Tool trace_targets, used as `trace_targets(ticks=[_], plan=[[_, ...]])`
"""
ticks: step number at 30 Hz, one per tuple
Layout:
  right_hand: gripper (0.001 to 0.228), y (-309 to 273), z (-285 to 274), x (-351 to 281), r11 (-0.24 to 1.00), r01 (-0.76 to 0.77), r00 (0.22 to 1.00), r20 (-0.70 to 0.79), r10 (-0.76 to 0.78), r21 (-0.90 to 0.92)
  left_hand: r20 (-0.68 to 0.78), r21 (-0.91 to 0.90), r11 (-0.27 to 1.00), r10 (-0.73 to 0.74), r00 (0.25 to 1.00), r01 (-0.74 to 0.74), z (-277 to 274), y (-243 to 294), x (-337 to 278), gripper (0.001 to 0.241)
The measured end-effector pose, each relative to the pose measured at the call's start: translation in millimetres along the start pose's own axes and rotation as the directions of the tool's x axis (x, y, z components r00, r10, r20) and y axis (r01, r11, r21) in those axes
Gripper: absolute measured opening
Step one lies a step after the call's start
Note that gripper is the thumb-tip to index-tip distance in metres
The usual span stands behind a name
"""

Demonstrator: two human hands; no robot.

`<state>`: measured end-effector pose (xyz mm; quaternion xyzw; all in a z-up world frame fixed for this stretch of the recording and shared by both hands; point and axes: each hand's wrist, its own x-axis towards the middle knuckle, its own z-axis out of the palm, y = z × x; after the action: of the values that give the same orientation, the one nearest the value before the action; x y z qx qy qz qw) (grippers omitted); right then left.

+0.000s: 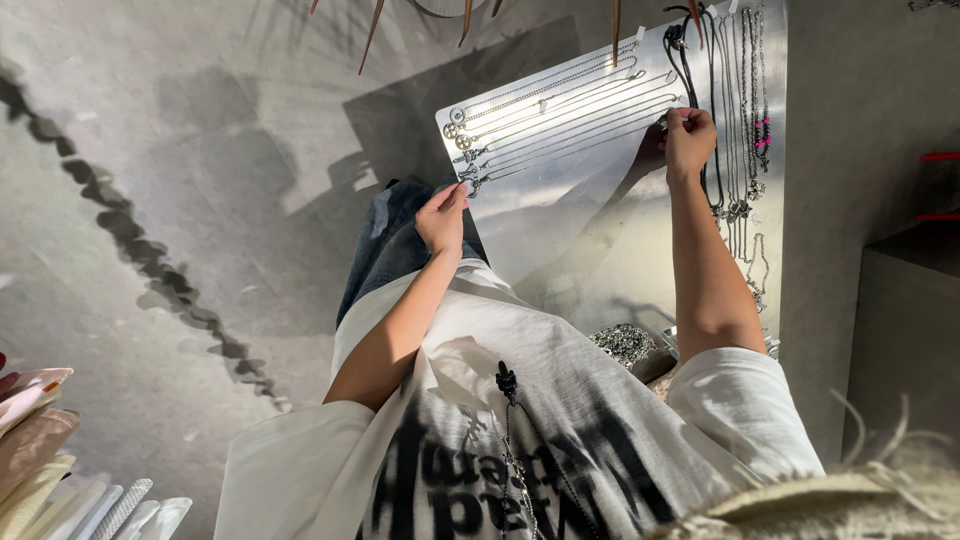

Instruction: The person picks up, separates, and sorts necklaces on a metal display table by hand.

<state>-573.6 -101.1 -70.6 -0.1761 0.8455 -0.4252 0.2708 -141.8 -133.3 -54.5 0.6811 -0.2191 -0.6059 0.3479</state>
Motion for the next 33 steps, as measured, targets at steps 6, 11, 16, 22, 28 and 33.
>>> trace_targets(ticks=[6, 11, 16, 22, 28, 33], plan=[[0.016, 0.1, 0.3, 1.9, 1.000, -0.004, 1.000, -0.013, 0.004, -0.012, -0.006, 0.065, 0.998, -0.026, 1.000, 0.026, -0.2, 2.9, -0.5, 0.025], [0.017, 4.1, 0.5, 5.2, 1.000, -0.016, 1.000, -0.027, 0.015, -0.025, -0.004, 0.088, 0.996, -0.021, 1.000, 0.021, -0.1, 4.9, -2.1, 0.024], [0.017, 6.3, 2.0, 7.2, 0.999, -0.012, 0.999, -0.035, 0.011, -0.033, -0.019, 0.088, 0.996, -0.015, 1.000, 0.017, 0.1, 1.8, -1.7, 0.023], [0.017, 4.5, 2.8, 7.8, 0.999, -0.030, 0.999, -0.045, 0.029, -0.026, -0.022, 0.097, 0.995, 0.022, 1.000, -0.020, 0.4, -2.3, 0.0, 0.024], [0.019, 3.8, 3.3, 5.1, 0.999, -0.025, 0.998, -0.058, 0.023, -0.037, -0.008, 0.071, 0.997, -0.003, 1.000, 0.004, -0.2, -3.6, -0.6, 0.024], [0.021, 2.8, 1.5, 3.8, 1.000, -0.027, 0.999, -0.030, 0.027, 0.010, -0.013, 0.084, 0.996, -0.003, 1.000, 0.004, 0.3, -1.0, -4.3, 0.025]])
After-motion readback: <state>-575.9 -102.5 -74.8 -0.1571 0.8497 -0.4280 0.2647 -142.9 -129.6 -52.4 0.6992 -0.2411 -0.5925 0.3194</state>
